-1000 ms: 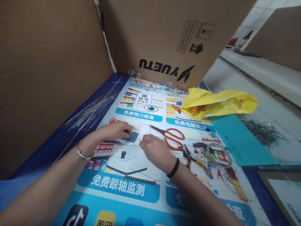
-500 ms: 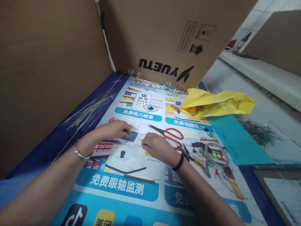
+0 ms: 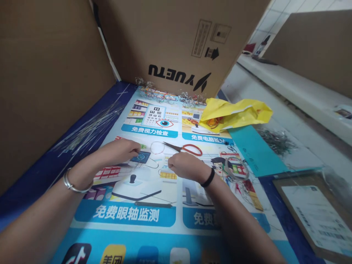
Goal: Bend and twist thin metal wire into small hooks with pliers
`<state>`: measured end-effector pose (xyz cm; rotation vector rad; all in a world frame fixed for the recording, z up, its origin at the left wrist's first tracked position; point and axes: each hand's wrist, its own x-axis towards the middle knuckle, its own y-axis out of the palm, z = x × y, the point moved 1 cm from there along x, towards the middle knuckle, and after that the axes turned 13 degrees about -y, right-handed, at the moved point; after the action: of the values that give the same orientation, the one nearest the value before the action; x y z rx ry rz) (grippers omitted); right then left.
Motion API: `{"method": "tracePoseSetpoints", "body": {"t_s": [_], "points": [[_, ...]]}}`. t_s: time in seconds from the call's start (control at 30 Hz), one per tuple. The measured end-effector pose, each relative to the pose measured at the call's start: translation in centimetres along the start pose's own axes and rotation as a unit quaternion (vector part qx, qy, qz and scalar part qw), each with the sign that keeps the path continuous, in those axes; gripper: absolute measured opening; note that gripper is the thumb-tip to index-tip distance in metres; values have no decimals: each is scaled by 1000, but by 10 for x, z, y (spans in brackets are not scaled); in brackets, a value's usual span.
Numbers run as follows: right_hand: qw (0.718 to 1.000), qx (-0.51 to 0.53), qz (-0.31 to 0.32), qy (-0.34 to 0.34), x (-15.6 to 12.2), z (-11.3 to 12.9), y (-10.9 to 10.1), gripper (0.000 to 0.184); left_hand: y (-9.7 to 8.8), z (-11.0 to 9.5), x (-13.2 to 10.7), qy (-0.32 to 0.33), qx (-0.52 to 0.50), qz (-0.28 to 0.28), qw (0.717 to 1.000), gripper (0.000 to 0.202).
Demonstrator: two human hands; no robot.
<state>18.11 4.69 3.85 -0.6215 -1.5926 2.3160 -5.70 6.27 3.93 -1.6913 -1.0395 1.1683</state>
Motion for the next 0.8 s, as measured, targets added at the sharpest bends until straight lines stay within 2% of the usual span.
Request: {"method": "tracePoseSetpoints", "body": {"t_s": [0.23,0.53,0.8], "points": [[999,-27,15,38,2,10,-3,16,1,4,3,-17,1,13,1000,21],[993,-98,30,53,7,19,5,19,3,8,5,-8,4,12,1000,20],[985,-132,90,68,-5,17,1,19,4,7,4,-9,-3,9,1000,20]]}}
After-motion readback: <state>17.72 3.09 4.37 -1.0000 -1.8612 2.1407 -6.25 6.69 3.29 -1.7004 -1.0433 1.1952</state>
